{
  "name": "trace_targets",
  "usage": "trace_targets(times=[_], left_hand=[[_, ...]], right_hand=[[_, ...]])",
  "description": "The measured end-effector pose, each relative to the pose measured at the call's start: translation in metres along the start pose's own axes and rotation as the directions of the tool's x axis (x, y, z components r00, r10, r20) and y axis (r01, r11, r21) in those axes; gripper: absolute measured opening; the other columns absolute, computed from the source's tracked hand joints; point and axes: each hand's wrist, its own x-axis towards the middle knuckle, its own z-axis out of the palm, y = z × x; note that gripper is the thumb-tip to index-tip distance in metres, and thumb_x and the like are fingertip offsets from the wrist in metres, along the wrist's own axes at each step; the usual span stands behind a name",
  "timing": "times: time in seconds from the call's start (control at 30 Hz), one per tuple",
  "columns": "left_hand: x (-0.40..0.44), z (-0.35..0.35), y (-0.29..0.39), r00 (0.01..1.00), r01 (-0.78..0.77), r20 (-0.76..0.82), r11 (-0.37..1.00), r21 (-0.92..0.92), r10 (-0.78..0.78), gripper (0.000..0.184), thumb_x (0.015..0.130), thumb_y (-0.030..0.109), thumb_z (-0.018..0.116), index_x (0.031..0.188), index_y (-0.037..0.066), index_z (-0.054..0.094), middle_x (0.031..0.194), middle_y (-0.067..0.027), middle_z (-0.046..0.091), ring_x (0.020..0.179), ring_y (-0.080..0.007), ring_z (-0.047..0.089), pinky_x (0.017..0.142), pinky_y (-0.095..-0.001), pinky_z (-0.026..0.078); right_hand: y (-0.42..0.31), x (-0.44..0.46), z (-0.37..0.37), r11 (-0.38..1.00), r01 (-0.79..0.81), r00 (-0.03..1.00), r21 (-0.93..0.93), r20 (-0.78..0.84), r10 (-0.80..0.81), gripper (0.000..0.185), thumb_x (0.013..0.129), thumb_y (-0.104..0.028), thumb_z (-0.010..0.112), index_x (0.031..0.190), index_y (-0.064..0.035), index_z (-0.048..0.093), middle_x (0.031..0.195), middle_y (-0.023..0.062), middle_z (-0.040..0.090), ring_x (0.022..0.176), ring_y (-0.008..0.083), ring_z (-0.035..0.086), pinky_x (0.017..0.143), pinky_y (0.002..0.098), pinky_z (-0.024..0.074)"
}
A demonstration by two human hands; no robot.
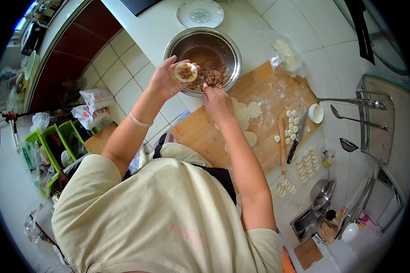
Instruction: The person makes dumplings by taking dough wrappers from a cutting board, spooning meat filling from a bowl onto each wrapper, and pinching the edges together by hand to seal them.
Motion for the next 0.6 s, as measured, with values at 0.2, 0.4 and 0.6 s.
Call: trace_targets(times=[0.2,0.4,0.6], left_hand=[[-0.033,0.023,0.006,0.981,0.130,0.151,0.989,-0.071,-0.118,0.046,0.098,0.031,0.038,0.124,-0.008,0.039,0.124,-0.0306,0.048,0.121,-0.0401,0.047,0.105,-0.0512,0.037],[-0.051,0.042,-0.006,0.921,0.268,0.303,0.963,-0.032,-0.246,0.050,0.097,0.035,0.038,0.125,-0.007,0.043,0.130,-0.0289,0.046,0.124,-0.0374,0.045,0.108,-0.0526,0.029],[-0.052,0.039,-0.013,0.912,0.188,0.343,0.972,0.138,-0.225,0.045,0.096,0.034,0.044,0.121,-0.003,0.051,0.123,-0.0196,0.054,0.115,-0.0282,0.051,0.105,-0.0468,0.035]], right_hand=[[-0.028,0.001,-0.048,0.981,0.181,0.886,-0.066,-0.422,-0.192,0.015,0.080,-0.008,0.064,0.094,-0.0084,0.059,0.087,0.0072,0.054,0.082,0.0278,0.054,0.071,0.0394,0.0457],[-0.032,-0.004,-0.061,0.906,0.411,0.796,-0.097,-0.445,-0.409,0.024,0.073,-0.002,0.071,0.092,-0.0067,0.058,0.090,0.0093,0.054,0.077,0.0277,0.054,0.065,0.0382,0.0478],[-0.049,-0.009,-0.076,0.938,0.333,0.857,0.094,-0.446,-0.260,0.019,0.074,0.002,0.067,0.088,-0.0045,0.056,0.089,0.0095,0.053,0.080,0.0290,0.054,0.071,0.0386,0.0481]])
